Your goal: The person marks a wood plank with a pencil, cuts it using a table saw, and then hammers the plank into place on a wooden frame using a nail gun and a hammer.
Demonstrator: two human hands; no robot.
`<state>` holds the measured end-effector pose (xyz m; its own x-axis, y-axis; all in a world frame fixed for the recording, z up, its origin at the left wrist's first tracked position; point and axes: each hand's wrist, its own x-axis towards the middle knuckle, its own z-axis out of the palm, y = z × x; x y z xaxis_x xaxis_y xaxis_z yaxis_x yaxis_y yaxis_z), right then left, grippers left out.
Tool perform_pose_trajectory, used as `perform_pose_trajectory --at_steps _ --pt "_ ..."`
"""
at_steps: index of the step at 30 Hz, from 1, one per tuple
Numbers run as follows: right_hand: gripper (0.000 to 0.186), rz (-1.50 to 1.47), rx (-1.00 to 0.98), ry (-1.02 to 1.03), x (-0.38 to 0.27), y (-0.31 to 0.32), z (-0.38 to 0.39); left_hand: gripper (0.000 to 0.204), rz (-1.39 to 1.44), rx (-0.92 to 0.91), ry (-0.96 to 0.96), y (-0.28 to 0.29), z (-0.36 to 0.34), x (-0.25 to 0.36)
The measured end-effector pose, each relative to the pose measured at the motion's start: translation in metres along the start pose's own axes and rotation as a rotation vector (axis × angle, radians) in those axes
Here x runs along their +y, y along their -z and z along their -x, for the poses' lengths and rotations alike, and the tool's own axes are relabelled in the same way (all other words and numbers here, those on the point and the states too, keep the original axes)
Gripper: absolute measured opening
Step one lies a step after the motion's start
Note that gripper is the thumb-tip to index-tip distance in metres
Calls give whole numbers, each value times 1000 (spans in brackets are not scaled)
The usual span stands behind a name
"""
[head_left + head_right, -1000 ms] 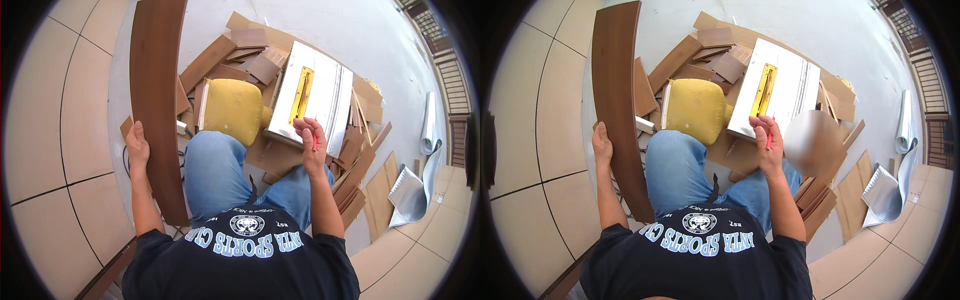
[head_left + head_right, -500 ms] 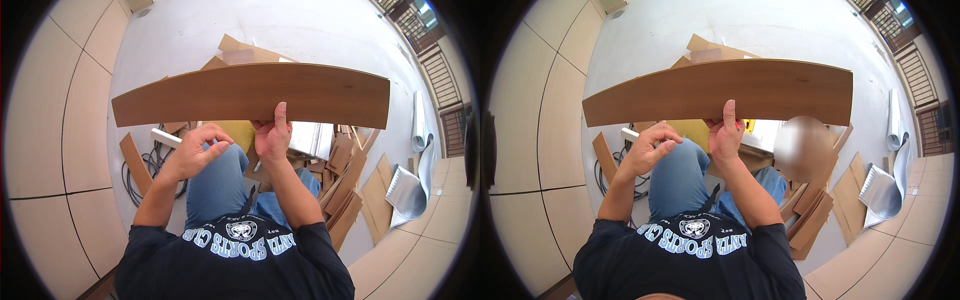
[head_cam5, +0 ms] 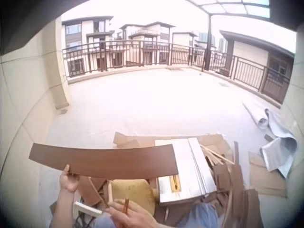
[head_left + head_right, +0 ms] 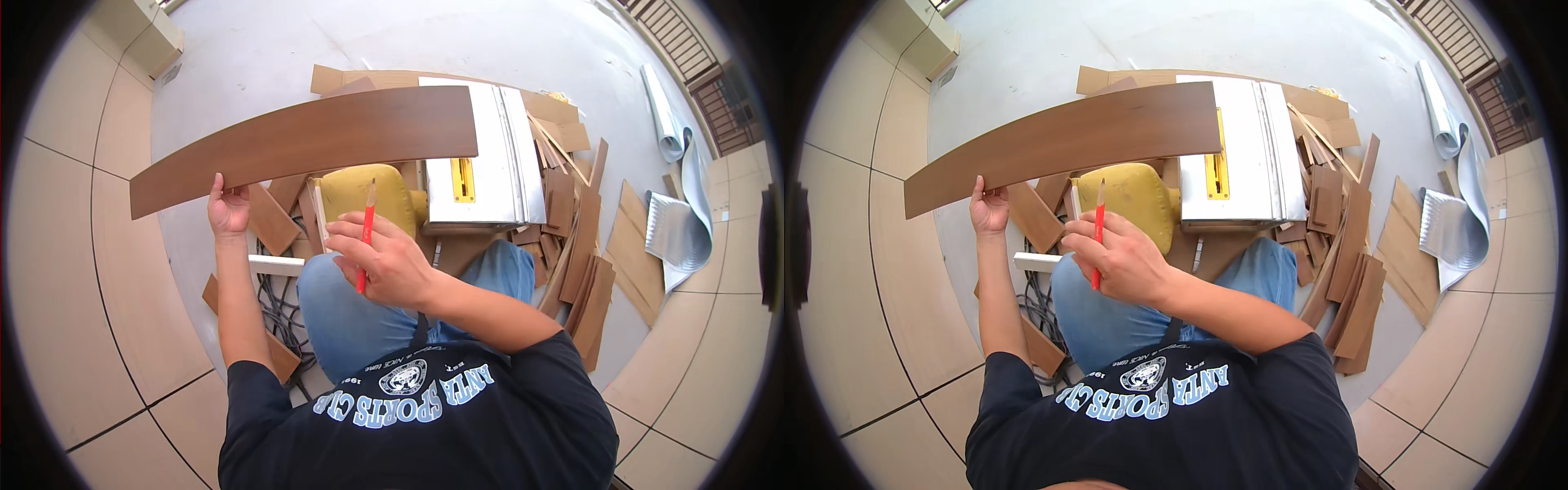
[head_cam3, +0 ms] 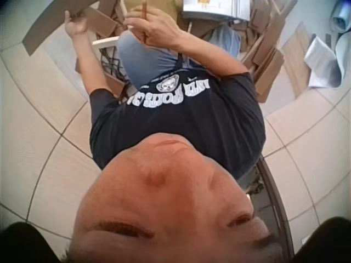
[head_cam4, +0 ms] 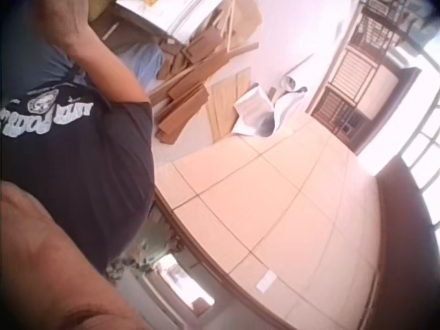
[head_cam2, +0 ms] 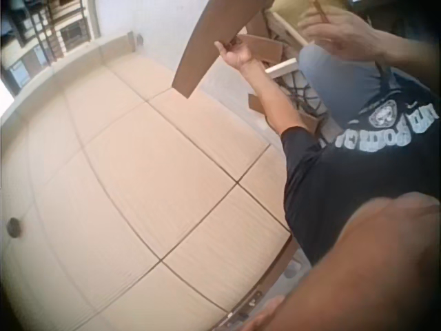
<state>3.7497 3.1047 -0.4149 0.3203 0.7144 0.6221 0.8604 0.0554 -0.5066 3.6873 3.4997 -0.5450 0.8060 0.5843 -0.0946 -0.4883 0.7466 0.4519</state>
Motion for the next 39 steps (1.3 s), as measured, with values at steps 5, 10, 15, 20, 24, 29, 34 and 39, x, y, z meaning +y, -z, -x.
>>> perform_pose_trajectory --at_steps 5,10,15,20,24,29,34,39 --pt "47 835 -151 -322 94 -4 -5 22 -13 125 55 35 -29 11" --pt "48 883 -116 -354 199 -29 -8 23 -148 275 38 49 -72 -14" --pt "49 857 -48 -449 259 -39 -14 22 -252 385 37 43 -110 -46" --pt "48 876 -2 -578 307 -43 -5 23 -292 477 61 43 -148 -87" --pt "50 874 -79 -645 316 -47 -4 20 -230 494 81 53 -162 -97" --pt "53 828 -69 -718 319 -45 -2 24 -270 355 108 61 -167 -98" --pt "53 818 -53 -732 318 -44 -4 22 -283 241 100 60 -176 -88" --pt "52 810 -21 -724 317 -40 -1 23 -314 249 94 54 -174 -90"
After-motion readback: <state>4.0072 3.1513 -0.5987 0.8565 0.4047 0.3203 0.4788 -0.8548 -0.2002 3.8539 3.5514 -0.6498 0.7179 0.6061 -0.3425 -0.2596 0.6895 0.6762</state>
